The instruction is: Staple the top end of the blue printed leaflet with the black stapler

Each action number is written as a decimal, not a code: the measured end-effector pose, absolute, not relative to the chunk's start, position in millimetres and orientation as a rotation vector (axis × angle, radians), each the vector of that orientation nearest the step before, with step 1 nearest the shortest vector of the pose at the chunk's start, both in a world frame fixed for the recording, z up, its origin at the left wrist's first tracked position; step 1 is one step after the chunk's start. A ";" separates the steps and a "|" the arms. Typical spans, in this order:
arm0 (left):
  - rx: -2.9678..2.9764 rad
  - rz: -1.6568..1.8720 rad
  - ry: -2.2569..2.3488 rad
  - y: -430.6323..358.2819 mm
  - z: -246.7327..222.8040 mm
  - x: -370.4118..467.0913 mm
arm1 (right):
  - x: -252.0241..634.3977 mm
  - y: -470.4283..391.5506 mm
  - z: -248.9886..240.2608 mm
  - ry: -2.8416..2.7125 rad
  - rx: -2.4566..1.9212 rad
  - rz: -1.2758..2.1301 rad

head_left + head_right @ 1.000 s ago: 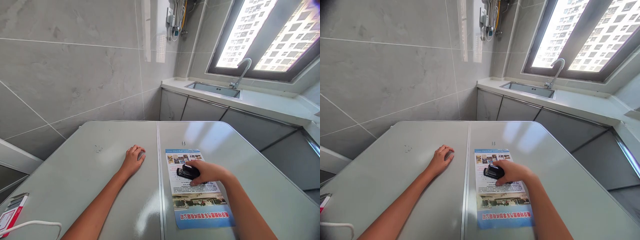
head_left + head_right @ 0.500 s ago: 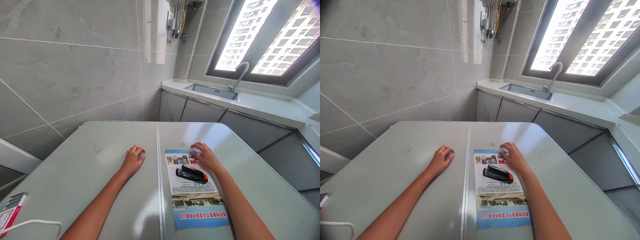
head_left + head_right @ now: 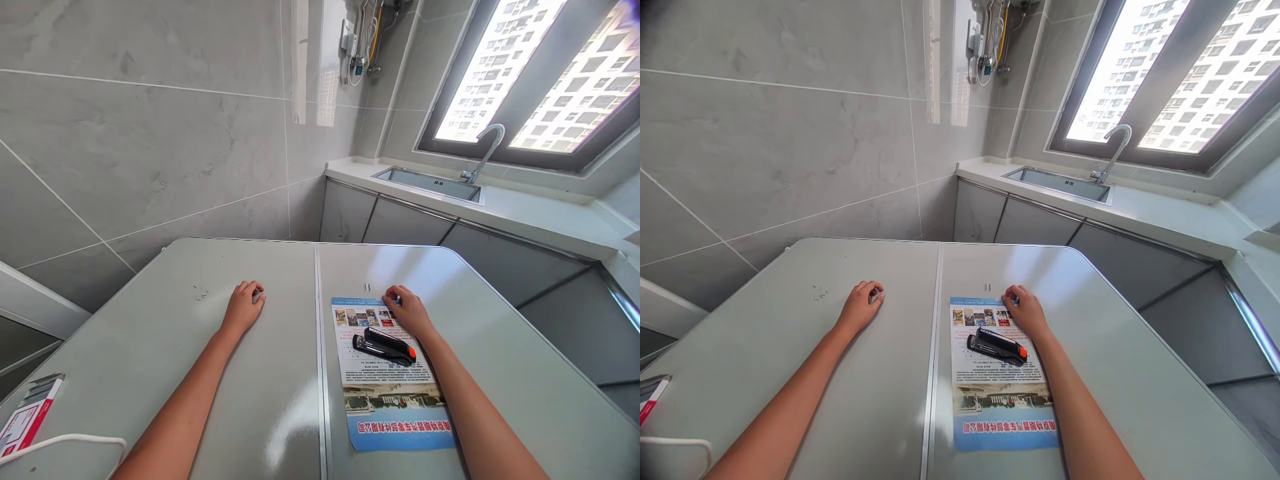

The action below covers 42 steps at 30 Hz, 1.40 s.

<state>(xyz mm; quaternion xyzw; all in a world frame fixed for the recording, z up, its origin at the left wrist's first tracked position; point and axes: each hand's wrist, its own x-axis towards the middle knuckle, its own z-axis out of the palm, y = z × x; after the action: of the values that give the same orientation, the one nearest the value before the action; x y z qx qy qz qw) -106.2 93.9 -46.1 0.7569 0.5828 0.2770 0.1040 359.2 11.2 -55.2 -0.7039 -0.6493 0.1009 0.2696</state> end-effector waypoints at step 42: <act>2.231 0.580 1.123 55.2 -23.7 -63.5 | 213.9 30.0 -34.4 -1.511 -1.596 0.801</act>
<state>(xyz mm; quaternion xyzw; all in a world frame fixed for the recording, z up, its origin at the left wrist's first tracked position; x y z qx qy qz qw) -63.5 55.2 -23.7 0.8341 0.4198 0.2170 0.2846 213.9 30.0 -34.4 -0.6281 -0.5946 0.3154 0.3904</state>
